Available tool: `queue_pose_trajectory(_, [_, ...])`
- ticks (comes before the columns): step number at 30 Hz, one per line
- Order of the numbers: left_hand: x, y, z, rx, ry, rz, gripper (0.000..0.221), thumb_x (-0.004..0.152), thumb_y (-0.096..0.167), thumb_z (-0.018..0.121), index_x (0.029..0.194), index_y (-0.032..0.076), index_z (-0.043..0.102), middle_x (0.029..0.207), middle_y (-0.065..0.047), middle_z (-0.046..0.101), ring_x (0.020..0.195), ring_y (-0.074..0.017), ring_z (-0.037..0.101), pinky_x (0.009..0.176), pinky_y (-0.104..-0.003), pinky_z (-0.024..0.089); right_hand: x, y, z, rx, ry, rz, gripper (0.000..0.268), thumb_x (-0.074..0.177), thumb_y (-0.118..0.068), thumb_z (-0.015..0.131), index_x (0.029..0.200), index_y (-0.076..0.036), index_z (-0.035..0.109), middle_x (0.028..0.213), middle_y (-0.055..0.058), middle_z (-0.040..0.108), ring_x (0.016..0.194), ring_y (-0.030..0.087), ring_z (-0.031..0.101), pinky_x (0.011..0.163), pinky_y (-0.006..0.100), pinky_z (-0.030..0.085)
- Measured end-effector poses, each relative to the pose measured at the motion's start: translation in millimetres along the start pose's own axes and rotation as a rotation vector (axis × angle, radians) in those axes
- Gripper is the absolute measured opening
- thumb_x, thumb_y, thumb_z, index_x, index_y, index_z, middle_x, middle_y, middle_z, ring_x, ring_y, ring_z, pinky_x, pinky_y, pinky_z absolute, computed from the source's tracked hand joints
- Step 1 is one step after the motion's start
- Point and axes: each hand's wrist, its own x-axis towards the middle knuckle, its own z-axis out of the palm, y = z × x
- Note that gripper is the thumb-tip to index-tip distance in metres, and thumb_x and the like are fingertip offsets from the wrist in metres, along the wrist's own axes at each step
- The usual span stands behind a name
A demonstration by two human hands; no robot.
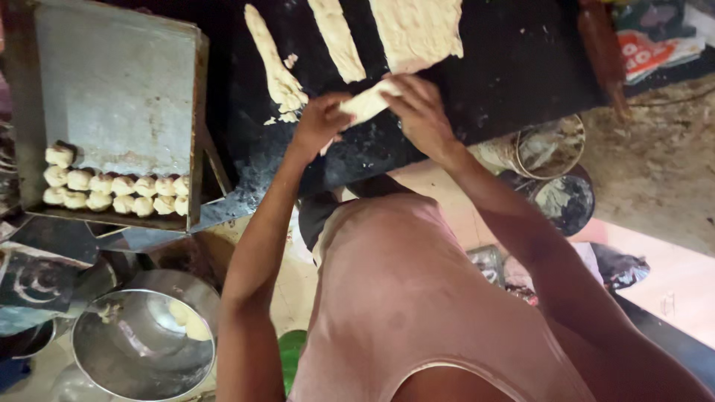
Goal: The person cuts small portions of dough from a larger piece using a scraper, rolls each portion into a ball by hand, and places the balls into a metal tray.
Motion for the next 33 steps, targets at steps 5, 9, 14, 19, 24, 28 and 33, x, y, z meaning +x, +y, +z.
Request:
queue_pose_trajectory(5, [34, 15, 22, 0.447, 0.226, 0.391, 0.017, 0.091, 0.02, 0.076, 0.1, 0.007, 0.08, 0.087, -0.009, 0.075, 0.073, -0.0169, 0.071, 0.064, -0.031, 0.057, -23, -14, -9, -0.359, -0.119, 0.216, 0.069, 0.097, -0.006, 0.058, 0.163, -0.019, 0.044, 0.168, 0.025, 0.03, 0.155, 0.047, 0.023, 0.121, 0.064, 0.009])
queue_pose_trajectory(9, [14, 36, -11, 0.29, 0.075, -0.11, 0.024, 0.087, 0.022, 0.073, 0.104, 0.006, 0.077, 0.067, -0.006, 0.068, 0.056, -0.0186, 0.066, 0.048, -0.032, 0.052, -12, -45, -5, -0.162, -0.195, 0.172, 0.07, 0.105, -0.047, 0.056, 0.164, -0.016, 0.035, 0.169, 0.022, 0.026, 0.156, 0.05, 0.016, 0.116, 0.074, -0.004])
queue_pose_trajectory(14, [-24, 34, -62, 0.251, 0.068, -0.1, 0.028, 0.086, 0.018, 0.076, 0.109, 0.002, 0.074, 0.074, -0.007, 0.069, 0.06, -0.0116, 0.066, 0.049, -0.028, 0.054, 10, -78, 16, -0.194, -0.363, 0.192, 0.082, 0.101, -0.071, 0.051, 0.161, -0.017, 0.04, 0.166, 0.017, 0.037, 0.152, 0.052, 0.023, 0.113, 0.079, -0.007])
queue_pose_trajectory(19, [-53, 7, -72, -0.018, 0.175, 0.107, 0.026, 0.093, 0.009, 0.077, 0.116, -0.002, 0.075, 0.081, -0.006, 0.067, 0.068, -0.0068, 0.066, 0.057, -0.024, 0.058, 32, -114, 36, -0.18, -0.44, 0.19, 0.083, 0.093, -0.07, 0.057, 0.155, -0.016, 0.044, 0.162, 0.01, 0.041, 0.15, 0.05, 0.028, 0.11, 0.082, -0.007])
queue_pose_trajectory(24, [-81, -13, -70, 0.334, 0.548, 0.369, 0.03, 0.083, -0.001, 0.083, 0.112, -0.003, 0.077, 0.078, -0.009, 0.065, 0.062, -0.0103, 0.064, 0.054, -0.027, 0.051, 39, -146, 67, -0.252, -0.27, -0.101, 0.078, 0.088, -0.059, 0.064, 0.152, -0.015, 0.051, 0.156, 0.011, 0.049, 0.143, 0.053, 0.037, 0.107, 0.08, -0.002])
queue_pose_trajectory(28, [-101, -18, -79, 0.125, 0.561, 0.234, 0.025, 0.085, -0.002, 0.078, 0.109, -0.001, 0.071, 0.078, -0.004, 0.068, 0.06, -0.007, 0.063, 0.052, -0.026, 0.051, 44, -148, 81, -0.254, -0.254, -0.205, 0.063, 0.095, -0.047, 0.067, 0.146, -0.011, 0.062, 0.145, 0.011, 0.062, 0.135, 0.046, 0.052, 0.114, 0.077, 0.006])
queue_pose_trajectory(33, [-97, -28, -94, 0.211, 0.536, 0.37, 0.013, 0.089, -0.002, 0.079, 0.099, 0.0, 0.072, 0.073, 0.0, 0.063, 0.063, -0.0055, 0.055, 0.056, -0.024, 0.044, 126, -74, 54, -0.034, -0.227, 0.078, 0.048, 0.098, -0.035, 0.066, 0.138, -0.009, 0.061, 0.131, 0.012, 0.066, 0.124, 0.039, 0.059, 0.109, 0.071, 0.016])
